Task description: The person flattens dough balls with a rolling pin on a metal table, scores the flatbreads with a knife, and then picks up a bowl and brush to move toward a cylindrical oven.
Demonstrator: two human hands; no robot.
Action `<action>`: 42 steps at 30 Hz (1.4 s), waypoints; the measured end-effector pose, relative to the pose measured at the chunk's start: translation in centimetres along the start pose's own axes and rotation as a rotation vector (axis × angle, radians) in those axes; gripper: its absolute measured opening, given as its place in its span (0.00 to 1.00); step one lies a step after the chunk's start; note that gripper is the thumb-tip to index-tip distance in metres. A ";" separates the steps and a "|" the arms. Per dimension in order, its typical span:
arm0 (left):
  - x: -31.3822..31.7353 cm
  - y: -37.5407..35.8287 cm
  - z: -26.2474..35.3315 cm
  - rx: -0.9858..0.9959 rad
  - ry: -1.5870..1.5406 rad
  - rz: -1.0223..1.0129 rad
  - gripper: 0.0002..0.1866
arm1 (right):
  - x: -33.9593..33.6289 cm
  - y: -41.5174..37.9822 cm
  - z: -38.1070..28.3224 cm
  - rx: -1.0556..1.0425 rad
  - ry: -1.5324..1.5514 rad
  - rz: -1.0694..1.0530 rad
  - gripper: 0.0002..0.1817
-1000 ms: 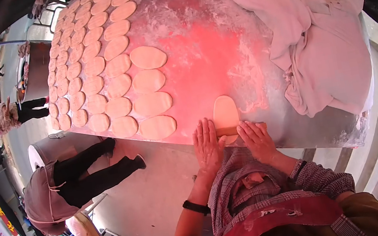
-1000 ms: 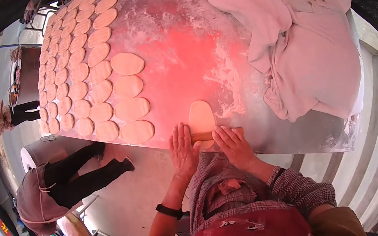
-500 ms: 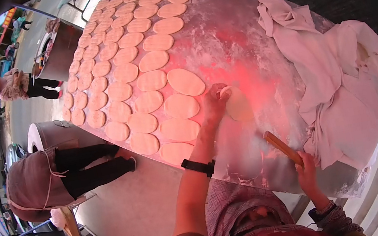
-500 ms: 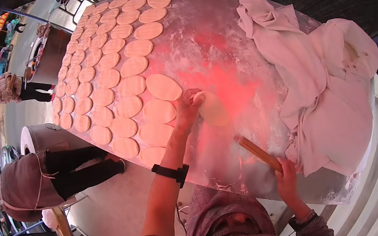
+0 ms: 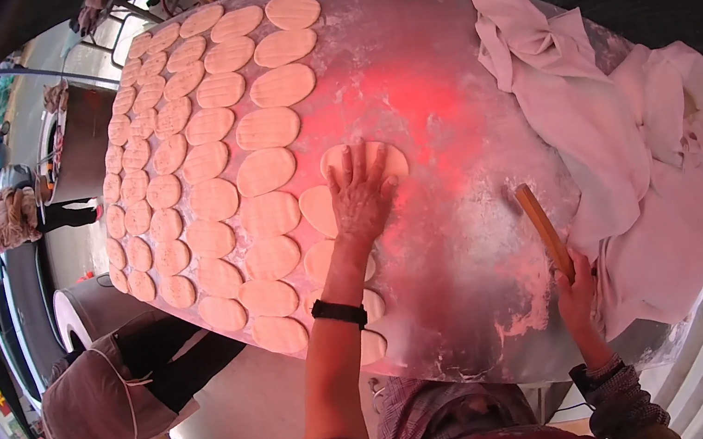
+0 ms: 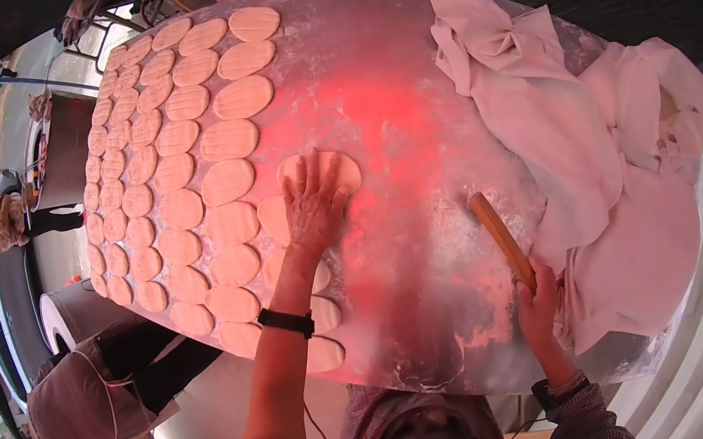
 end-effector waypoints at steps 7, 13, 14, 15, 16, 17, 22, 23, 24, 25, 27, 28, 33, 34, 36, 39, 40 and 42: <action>0.2 0.3 -2.3 0.077 0.041 0.007 0.29 | -1.1 4.9 -2.2 -0.052 -0.196 0.232 0.31; -0.6 -6.2 5.5 0.093 -0.180 -0.067 0.34 | 0.6 8.7 -2.4 -0.262 -0.504 0.213 0.30; -0.3 -8.0 7.8 0.120 -0.285 -0.053 0.35 | 0.9 8.6 -2.5 -0.328 -0.540 0.175 0.29; -0.2 -9.4 10.3 0.140 -0.389 -0.039 0.36 | 0.9 8.6 -2.4 -0.372 -0.483 0.142 0.28; -0.5 -10.3 13.0 0.160 -0.390 -0.043 0.36 | 0.6 8.2 -2.2 -0.422 -0.423 0.105 0.27; -1.1 -10.9 16.0 0.177 -0.425 -0.045 0.37 | -0.5 7.3 -1.8 -0.413 -0.424 0.116 0.27; 3.4 -7.7 24.8 0.194 -0.498 0.072 0.39 | -10.7 -5.3 -1.3 -0.793 -0.163 0.196 0.20; 3.3 -7.1 27.1 0.203 -0.496 0.081 0.39 | -14.6 -7.7 1.0 -0.705 -0.196 0.256 0.20; 3.8 -6.4 28.7 0.080 -0.457 0.005 0.40 | -19.0 -10.3 3.5 -0.618 -0.226 0.310 0.21; 4.4 -6.3 29.6 -0.048 -0.414 -0.072 0.40 | -23.4 -12.2 7.9 -0.395 -0.242 0.401 0.22; 5.5 -6.7 31.3 -0.084 -0.407 -0.055 0.41 | -32.3 -16.0 17.3 0.056 -0.242 0.710 0.23; 6.0 -7.0 31.8 -0.117 -0.403 -0.045 0.42 | -35.4 -17.5 22.0 0.169 -0.371 0.791 0.24; 5.7 -13.3 36.7 -0.272 -0.444 -0.012 0.43 | -40.9 -13.9 33.1 0.339 -0.403 0.450 0.27; 5.5 -14.3 37.4 -0.266 -0.444 -0.003 0.43 | -41.1 -12.8 34.1 0.313 -0.418 0.429 0.27; 5.3 -15.8 38.1 -0.211 -0.427 -0.005 0.43 | -41.6 -11.0 35.4 0.236 -0.430 0.393 0.27; 4.3 -16.3 37.1 -0.243 -0.429 -0.107 0.42 | -43.7 -11.5 35.4 0.091 -0.398 0.288 0.15; 4.6 -16.0 36.7 -0.260 -0.463 -0.185 0.42 | -44.5 -12.6 39.0 0.193 -0.448 0.167 0.11; 3.1 -15.7 36.7 -0.264 -0.384 -0.264 0.40 | -47.0 -18.2 39.5 0.157 -0.475 0.106 0.06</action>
Point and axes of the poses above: each hand's wrist, its own y-axis towards the middle knuckle, its own x-axis out of the palm, z = x × y, the point moved 8 cm from there along y, towards the middle knuckle, and after that the axes turned 9 degrees about y, right-handed, at the moved point
